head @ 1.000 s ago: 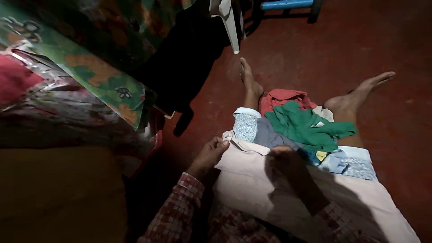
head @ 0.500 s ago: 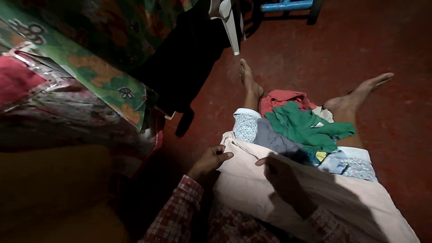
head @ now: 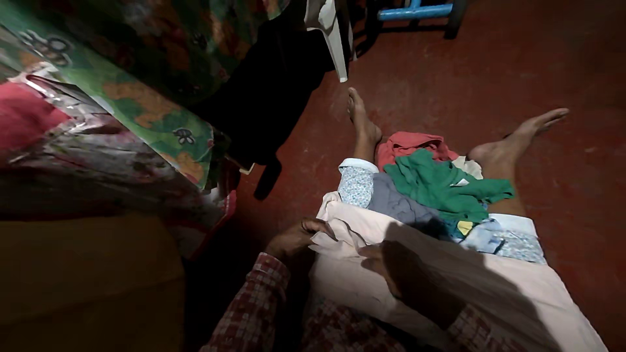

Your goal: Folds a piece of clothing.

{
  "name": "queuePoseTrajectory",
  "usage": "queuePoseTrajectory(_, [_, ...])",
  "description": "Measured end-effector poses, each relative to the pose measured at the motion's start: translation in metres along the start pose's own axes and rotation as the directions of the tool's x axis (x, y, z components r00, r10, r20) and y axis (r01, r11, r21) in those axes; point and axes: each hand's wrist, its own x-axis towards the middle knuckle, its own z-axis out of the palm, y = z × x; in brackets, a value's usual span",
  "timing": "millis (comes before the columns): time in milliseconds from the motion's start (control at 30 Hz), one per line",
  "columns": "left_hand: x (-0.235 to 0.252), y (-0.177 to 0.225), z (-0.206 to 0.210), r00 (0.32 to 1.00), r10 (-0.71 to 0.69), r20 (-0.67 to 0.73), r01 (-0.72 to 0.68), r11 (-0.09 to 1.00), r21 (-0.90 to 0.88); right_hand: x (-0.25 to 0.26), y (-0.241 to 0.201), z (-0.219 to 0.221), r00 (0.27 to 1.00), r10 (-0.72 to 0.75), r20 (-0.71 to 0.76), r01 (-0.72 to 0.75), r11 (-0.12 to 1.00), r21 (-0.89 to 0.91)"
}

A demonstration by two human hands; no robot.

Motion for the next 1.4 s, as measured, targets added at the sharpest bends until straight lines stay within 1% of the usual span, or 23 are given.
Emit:
queuePoseTrajectory(67, [0.0, 0.004, 0.006, 0.984, -0.002, -0.18, -0.022, 0.991, -0.136, 0.002, 0.003, 0.001, 0.972, 0.169, -0.165, -0.159, 0.984, 0.076])
queuePoseTrajectory(100, [0.002, 0.007, 0.01, 0.956, -0.047, -0.291, 0.0, 0.987, -0.158, 0.003, 0.007, 0.003, 0.934, 0.251, -0.255, -0.221, 0.965, 0.138])
queuePoseTrajectory(133, [0.006, 0.011, 0.014, 0.916, -0.123, -0.382, 0.078, 0.988, -0.131, 0.004, 0.011, 0.004, 0.889, 0.355, -0.288, -0.297, 0.927, 0.228])
queuePoseTrajectory(200, [0.015, 0.014, 0.02, 0.844, -0.272, -0.463, 0.3, 0.954, -0.013, 0.005, 0.017, -0.002, 0.809, 0.565, -0.159, -0.471, 0.786, 0.4])
queuePoseTrajectory(233, [0.018, 0.014, 0.021, 0.824, -0.311, -0.474, 0.355, 0.935, 0.004, 0.005, 0.02, -0.002, 0.774, 0.626, -0.096, -0.529, 0.723, 0.444])
queuePoseTrajectory(300, [0.02, 0.016, 0.024, 0.811, -0.321, -0.49, 0.368, 0.93, 0.0, 0.005, 0.022, -0.003, 0.718, 0.697, 0.001, -0.609, 0.627, 0.487])
queuePoseTrajectory(367, [0.021, 0.013, 0.026, 0.827, -0.263, -0.498, 0.348, 0.934, 0.084, 0.004, 0.022, -0.002, 0.707, 0.707, 0.021, -0.622, 0.607, 0.495])
queuePoseTrajectory(467, [0.022, 0.022, 0.031, 0.858, -0.109, -0.503, 0.303, 0.897, 0.322, 0.003, 0.018, -0.004, 0.729, 0.683, -0.051, -0.576, 0.652, 0.493])
queuePoseTrajectory(533, [0.022, 0.028, 0.036, 0.858, -0.045, -0.512, 0.287, 0.868, 0.405, 0.0, 0.015, -0.007, 0.73, 0.68, -0.071, -0.568, 0.66, 0.492])
queuePoseTrajectory(600, [0.019, 0.026, 0.036, 0.866, -0.04, -0.498, 0.322, 0.807, 0.495, -0.004, 0.018, -0.004, 0.732, 0.678, -0.061, -0.575, 0.664, 0.477])
queuePoseTrajectory(700, [0.016, 0.016, 0.029, 0.879, -0.093, -0.467, 0.403, 0.667, 0.626, -0.01, 0.023, 0.004, 0.736, 0.677, -0.017, -0.614, 0.677, 0.406])
queuePoseTrajectory(733, [0.014, 0.013, 0.027, 0.87, -0.085, -0.487, 0.416, 0.656, 0.629, -0.011, 0.023, 0.005, 0.732, 0.682, 0.003, -0.631, 0.675, 0.381])
queuePoseTrajectory(767, [0.014, 0.011, 0.025, 0.845, -0.065, -0.531, 0.431, 0.671, 0.604, -0.012, 0.022, 0.004, 0.726, 0.688, 0.02, -0.647, 0.673, 0.357])
queuePoseTrajectory(800, [0.015, 0.01, 0.023, 0.804, -0.05, -0.593, 0.457, 0.691, 0.56, -0.013, 0.019, 0.001, 0.72, 0.694, 0.033, -0.662, 0.671, 0.333])
queuePoseTrajectory(867, [0.021, 0.009, 0.015, 0.713, -0.029, -0.701, 0.499, 0.723, 0.478, -0.016, 0.015, -0.003, 0.718, 0.696, 0.001, -0.665, 0.685, 0.298])
queuePoseTrajectory(933, [0.031, 0.01, 0.009, 0.67, -0.088, -0.737, 0.534, 0.747, 0.397, -0.02, 0.013, -0.007, 0.736, 0.673, -0.066, -0.636, 0.723, 0.27])
queuePoseTrajectory(1000, [0.042, 0.009, 0.003, 0.672, -0.192, -0.716, 0.566, 0.757, 0.328, -0.023, 0.01, -0.016, 0.765, 0.633, -0.117, -0.608, 0.77, 0.194])
queuePoseTrajectory(1067, [0.051, 0.012, 0.0, 0.688, -0.298, -0.661, 0.61, 0.731, 0.306, -0.028, 0.005, -0.03, 0.793, 0.59, -0.154, -0.588, 0.806, 0.059])
queuePoseTrajectory(1100, [0.055, 0.015, -0.001, 0.697, -0.338, -0.632, 0.626, 0.716, 0.308, -0.038, 0.014, -0.028, 0.823, 0.508, -0.255, -0.534, 0.845, -0.04])
queuePoseTrajectory(1133, [0.059, 0.019, -0.002, 0.696, -0.381, -0.609, 0.644, 0.706, 0.295, -0.049, 0.023, -0.029, 0.83, 0.459, -0.318, -0.51, 0.855, -0.098])
queuePoseTrajectory(1200, [0.064, 0.025, -0.005, 0.68, -0.441, -0.586, 0.668, 0.701, 0.248, -0.075, 0.043, -0.038, 0.813, 0.436, -0.385, -0.515, 0.848, -0.128])
queuePoseTrajectory(1300, [0.065, 0.028, -0.011, 0.66, -0.475, -0.583, 0.685, 0.698, 0.206, -0.118, 0.076, -0.057, 0.783, 0.422, -0.457, -0.526, 0.842, -0.123])
queuePoseTrajectory(1400, [0.061, 0.029, -0.017, 0.637, -0.493, -0.593, 0.721, 0.654, 0.229, -0.148, 0.084, -0.081, 0.721, 0.547, -0.424, -0.636, 0.765, -0.095])
